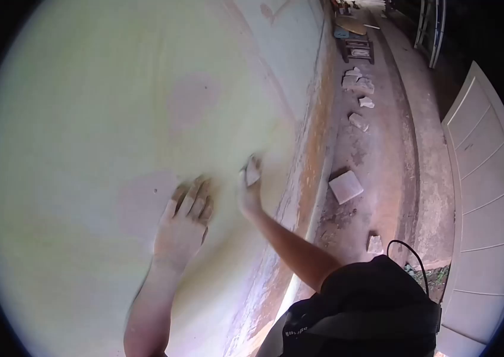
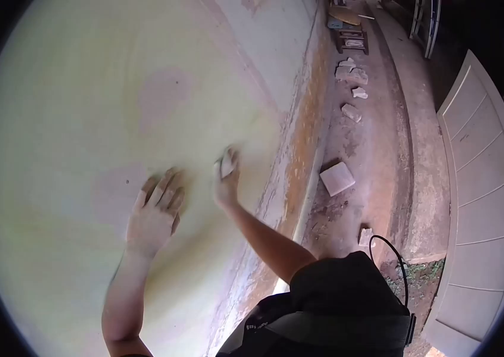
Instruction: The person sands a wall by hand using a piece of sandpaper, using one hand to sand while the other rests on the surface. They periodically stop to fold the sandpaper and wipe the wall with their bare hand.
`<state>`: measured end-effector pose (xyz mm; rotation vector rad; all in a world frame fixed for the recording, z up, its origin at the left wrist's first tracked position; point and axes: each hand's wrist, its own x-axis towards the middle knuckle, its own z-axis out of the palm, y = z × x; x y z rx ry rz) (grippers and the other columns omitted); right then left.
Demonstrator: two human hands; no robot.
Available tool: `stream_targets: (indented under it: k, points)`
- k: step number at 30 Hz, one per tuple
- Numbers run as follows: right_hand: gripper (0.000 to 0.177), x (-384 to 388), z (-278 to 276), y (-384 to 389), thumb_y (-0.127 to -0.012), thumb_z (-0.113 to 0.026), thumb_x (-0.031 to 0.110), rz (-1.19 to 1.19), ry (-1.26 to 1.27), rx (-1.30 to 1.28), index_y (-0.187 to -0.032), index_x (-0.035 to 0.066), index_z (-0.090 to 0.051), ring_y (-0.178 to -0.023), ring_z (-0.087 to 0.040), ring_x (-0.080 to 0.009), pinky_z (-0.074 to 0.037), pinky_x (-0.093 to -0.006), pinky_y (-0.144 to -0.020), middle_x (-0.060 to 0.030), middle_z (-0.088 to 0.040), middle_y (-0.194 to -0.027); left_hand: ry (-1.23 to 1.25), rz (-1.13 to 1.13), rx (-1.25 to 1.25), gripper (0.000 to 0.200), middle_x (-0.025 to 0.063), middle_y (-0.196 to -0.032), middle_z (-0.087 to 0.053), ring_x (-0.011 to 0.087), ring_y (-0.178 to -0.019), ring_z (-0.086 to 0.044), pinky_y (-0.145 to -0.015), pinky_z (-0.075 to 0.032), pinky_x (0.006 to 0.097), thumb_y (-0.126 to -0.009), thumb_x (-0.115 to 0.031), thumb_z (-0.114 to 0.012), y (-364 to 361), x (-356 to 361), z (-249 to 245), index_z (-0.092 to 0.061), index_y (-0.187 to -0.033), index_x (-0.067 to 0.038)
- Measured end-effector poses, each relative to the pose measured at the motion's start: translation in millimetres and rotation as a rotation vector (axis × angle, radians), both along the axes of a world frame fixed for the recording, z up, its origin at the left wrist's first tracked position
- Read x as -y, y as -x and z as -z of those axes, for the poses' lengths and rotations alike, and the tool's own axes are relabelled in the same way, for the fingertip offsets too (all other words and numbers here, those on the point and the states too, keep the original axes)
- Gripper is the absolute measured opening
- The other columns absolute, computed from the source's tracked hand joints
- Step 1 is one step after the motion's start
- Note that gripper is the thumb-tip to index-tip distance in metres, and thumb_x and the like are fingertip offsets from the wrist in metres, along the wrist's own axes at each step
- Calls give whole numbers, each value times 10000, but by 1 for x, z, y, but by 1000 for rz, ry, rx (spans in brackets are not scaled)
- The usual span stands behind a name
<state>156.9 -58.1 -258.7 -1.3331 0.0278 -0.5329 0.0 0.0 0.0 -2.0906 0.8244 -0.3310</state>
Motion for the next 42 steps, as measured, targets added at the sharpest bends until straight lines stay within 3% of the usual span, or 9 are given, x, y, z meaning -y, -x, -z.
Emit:
stream_targets:
  k: [4,10,12,20,25,27,32,35,42]
  points:
    - [641,7,12,142,-1130,-424,277,-24,328,158,-1653,-25,-206,-1608,-94,-451,-81,-498,-1300,-257,-156,-1733,170,-23,-139,429,58,-1583,-517,206,-1523,-378,-1269,-286,456,-906,-274,-689,16,15,18,-685,-1300,-107]
    - [643,33,40,-29,-1139,-394,315,33,-24,-128,-1659,-11,-200,-1615,-111,-406,-86,-458,-1307,-228,-165,-1739,163,-22,-62,387,62,-1564,-532,207,-1497,-409,-1245,-310,458,-904,-258,-689,0,7,12,-700,-1260,-106]
    - [648,34,31,-26,-1144,-375,341,35,10,-227,-1661,-7,-196,-1616,-106,-399,-84,-454,-1308,-228,-171,-1738,177,-29,-65,384,62,-1552,-542,207,-1494,-411,-1240,-313,458,-904,-260,-690,-1,7,14,-701,-1256,-107]
    - [666,-8,29,102,-1151,-321,393,5,226,195,-1669,2,-171,-1617,-68,-416,-53,-473,-1310,-217,-142,-1748,229,16,-98,340,74,-1477,-582,220,-1467,-427,-1232,-314,455,-897,-255,-703,-9,5,32,-696,-1205,-113]
    - [670,19,127,-59,-1156,-310,388,-29,145,-230,-1678,10,-128,-1630,-8,-370,-36,-452,-1313,-206,-92,-1758,203,4,-111,374,71,-1481,-575,226,-1471,-420,-1237,-301,458,-893,-288,-718,-8,4,32,-692,-1226,-120]
    - [670,35,82,-65,-1158,-303,388,-66,152,-153,-1679,11,-114,-1630,7,-365,-30,-446,-1314,-202,-84,-1759,219,-16,-127,391,70,-1487,-569,227,-1475,-414,-1239,-296,460,-895,-301,-720,-7,5,33,-691,-1244,-126]
    - [679,29,0,82,-1161,-328,361,-360,159,84,-1678,4,-70,-1625,80,-380,-5,-448,-1307,-202,-12,-1766,404,-64,-269,446,68,-1532,-532,234,-1507,-379,-1245,-285,465,-901,-313,-726,-5,13,28,-682,-1311,-142]
    - [676,15,20,134,-1157,-359,341,-456,129,123,-1674,-8,-99,-1624,83,-389,-1,-470,-1301,-219,2,-1762,488,-80,-291,444,68,-1543,-521,239,-1516,-368,-1255,-276,465,-895,-302,-737,-5,13,23,-682,-1302,-133]
    - [676,56,68,-8,-1155,-274,430,-199,122,-281,-1677,23,-138,-1616,54,-429,3,-500,-1309,-208,-42,-1761,180,-74,-219,442,49,-1552,-510,213,-1525,-351,-1280,-248,466,-894,-290,-748,-17,12,19,-675,-1305,-145]
